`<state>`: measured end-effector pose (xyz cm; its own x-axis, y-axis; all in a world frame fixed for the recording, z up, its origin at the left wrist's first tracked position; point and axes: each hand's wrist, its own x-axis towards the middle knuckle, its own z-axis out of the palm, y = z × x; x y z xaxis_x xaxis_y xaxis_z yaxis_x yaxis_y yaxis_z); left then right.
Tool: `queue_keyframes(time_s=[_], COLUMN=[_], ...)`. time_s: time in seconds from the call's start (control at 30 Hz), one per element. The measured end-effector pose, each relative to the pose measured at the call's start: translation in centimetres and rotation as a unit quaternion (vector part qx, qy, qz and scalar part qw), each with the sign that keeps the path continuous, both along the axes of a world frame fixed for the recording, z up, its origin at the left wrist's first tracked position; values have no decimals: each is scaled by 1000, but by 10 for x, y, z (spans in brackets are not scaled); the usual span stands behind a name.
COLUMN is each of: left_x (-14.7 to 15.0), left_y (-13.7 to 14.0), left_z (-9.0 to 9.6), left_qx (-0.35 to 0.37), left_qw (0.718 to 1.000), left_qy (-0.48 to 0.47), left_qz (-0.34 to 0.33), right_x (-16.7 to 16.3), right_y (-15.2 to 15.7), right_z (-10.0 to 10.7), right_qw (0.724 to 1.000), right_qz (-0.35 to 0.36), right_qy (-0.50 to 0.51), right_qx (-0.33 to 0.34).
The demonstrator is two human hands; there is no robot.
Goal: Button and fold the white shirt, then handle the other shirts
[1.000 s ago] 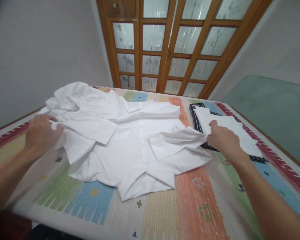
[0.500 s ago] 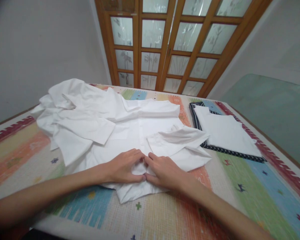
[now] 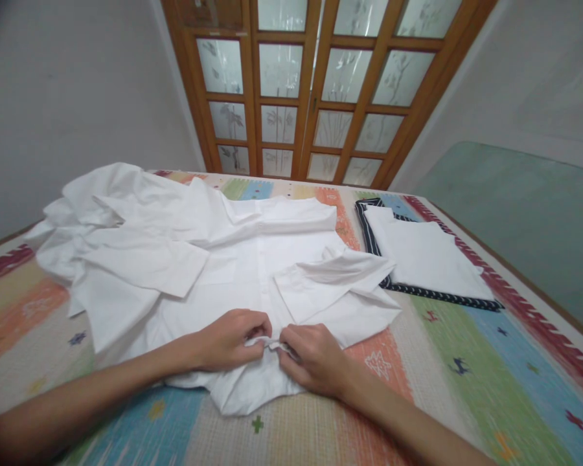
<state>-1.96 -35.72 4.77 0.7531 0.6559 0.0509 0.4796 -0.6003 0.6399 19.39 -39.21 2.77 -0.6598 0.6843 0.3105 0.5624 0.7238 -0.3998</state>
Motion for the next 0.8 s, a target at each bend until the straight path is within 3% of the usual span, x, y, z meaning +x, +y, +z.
queue_keyframes(time_s=[0.37,0.6,0.8], left_x=[2,0,1], left_y=[0,0,0], left_z=[-4,-3,-2], left_qx=[-11,-61,-89], left_qw=[1000,996,992], left_qy=[-16,-63,-79], left_qz=[16,30,38], right_x=[-6,-19,-20], right_y=[-9,-14,-13], right_z=[-6,-2,2], right_qw=[999,992,992], right_qz=[-29,-123,-111], right_qy=[16,38,52], right_qx=[39,-18,-44])
